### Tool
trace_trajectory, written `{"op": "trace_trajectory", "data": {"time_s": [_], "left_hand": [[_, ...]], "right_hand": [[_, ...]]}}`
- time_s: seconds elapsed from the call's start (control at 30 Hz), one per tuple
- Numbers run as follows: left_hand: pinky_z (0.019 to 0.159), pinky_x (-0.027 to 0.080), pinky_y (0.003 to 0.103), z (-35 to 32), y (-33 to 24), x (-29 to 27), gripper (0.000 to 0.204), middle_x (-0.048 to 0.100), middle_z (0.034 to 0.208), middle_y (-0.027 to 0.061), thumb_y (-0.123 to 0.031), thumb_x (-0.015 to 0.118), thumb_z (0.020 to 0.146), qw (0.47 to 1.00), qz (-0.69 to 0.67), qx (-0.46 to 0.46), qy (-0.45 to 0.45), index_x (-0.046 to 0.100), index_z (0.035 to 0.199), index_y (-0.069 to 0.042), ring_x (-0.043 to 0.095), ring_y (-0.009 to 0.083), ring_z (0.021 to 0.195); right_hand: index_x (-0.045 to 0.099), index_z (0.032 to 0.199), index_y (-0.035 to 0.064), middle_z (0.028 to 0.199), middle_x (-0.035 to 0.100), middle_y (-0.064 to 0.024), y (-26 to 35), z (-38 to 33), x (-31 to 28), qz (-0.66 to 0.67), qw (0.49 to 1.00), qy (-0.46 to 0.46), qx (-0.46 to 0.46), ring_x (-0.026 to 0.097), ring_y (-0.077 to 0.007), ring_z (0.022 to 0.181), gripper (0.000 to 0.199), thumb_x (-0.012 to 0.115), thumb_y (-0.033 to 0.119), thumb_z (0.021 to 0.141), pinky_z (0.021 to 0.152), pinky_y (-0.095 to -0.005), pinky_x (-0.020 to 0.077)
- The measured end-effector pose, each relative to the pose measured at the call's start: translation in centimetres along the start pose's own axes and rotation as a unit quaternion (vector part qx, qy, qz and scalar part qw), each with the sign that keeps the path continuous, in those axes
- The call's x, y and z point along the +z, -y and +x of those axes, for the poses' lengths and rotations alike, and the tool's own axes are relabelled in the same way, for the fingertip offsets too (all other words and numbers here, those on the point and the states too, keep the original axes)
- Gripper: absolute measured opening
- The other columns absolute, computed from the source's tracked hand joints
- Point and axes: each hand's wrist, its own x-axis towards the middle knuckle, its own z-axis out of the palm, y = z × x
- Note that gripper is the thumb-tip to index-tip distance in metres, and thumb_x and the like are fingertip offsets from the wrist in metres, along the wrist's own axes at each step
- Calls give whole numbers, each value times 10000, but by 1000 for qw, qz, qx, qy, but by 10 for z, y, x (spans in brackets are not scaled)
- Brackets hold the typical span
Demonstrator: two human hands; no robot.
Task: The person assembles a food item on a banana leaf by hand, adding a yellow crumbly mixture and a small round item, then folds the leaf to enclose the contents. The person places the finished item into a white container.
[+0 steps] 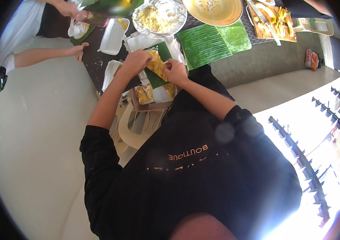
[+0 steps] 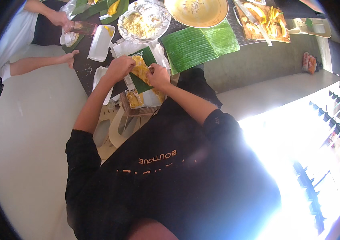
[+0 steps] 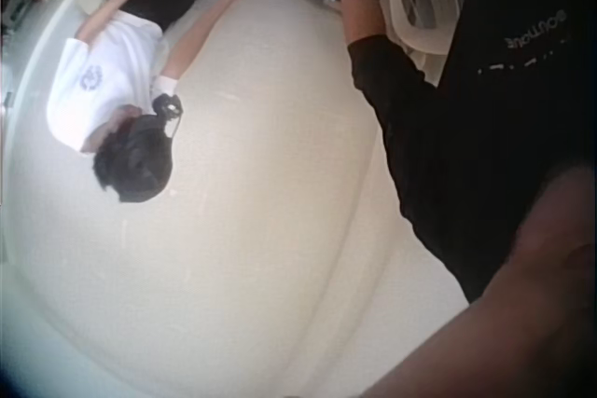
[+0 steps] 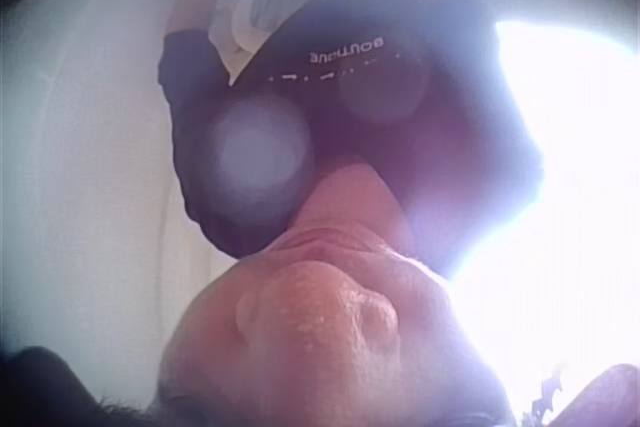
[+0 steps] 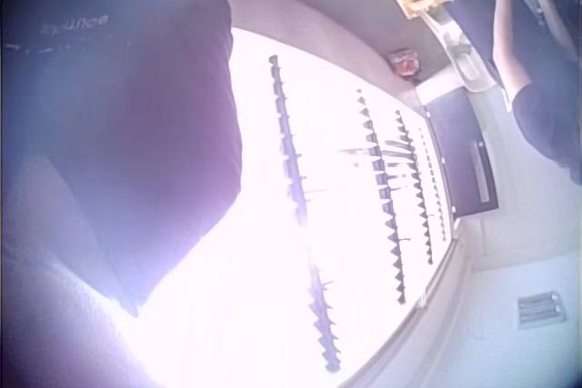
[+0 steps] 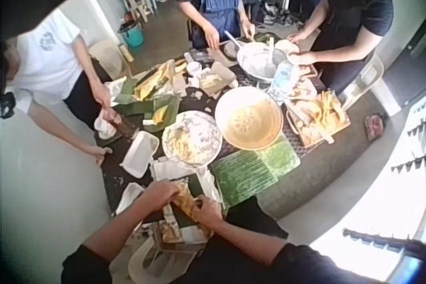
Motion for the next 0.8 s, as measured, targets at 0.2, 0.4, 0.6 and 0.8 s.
{"op": "trace_trajectory", "data": {"time_s": [0.2, 0.4, 0.6, 0.8], "left_hand": [[709, 496, 400, 4, 1, 5, 71, 582, 840, 76, -141, 574, 801, 1000, 4, -2, -3, 602, 839, -88, 585, 282, 870], [733, 493, 412, -15, -11, 21, 183, 571, 879, 91, -130, 606, 790, 989, -42, -75, -118, 596, 968, -87, 585, 284, 900], [854, 472, 400, -56, -63, 68, 341, 588, 1089, 151, -152, 624, 813, 928, -107, -211, -286, 581, 1135, -48, 563, 334, 1016], [1110, 221, 473, -52, -119, 115, 642, 247, 1476, 253, -261, 537, 899, 905, -107, -300, -282, 293, 1401, 56, 247, 395, 1370]], "right_hand": [[644, 977, 63, 845, 686, -129, 10, -1, -5, -51, 998, 5, 36, 665, -308, 834, 289, 686, 239, 751, 752, -416, 528], [628, 1002, 106, 921, 651, -107, 23, -2, -15, -133, 991, 30, 13, 641, -298, 900, 268, 679, 236, 774, 764, -417, 515], [588, 1077, 75, 1016, 606, -133, 14, -7, -19, -164, 976, 52, -133, 602, -316, 974, 320, 652, 178, 782, 797, -423, 501], [587, 1130, -21, 995, 642, -184, -8, 18, -9, -103, 979, 55, -168, 634, -337, 886, 377, 606, 129, 784, 792, -405, 507]]}}
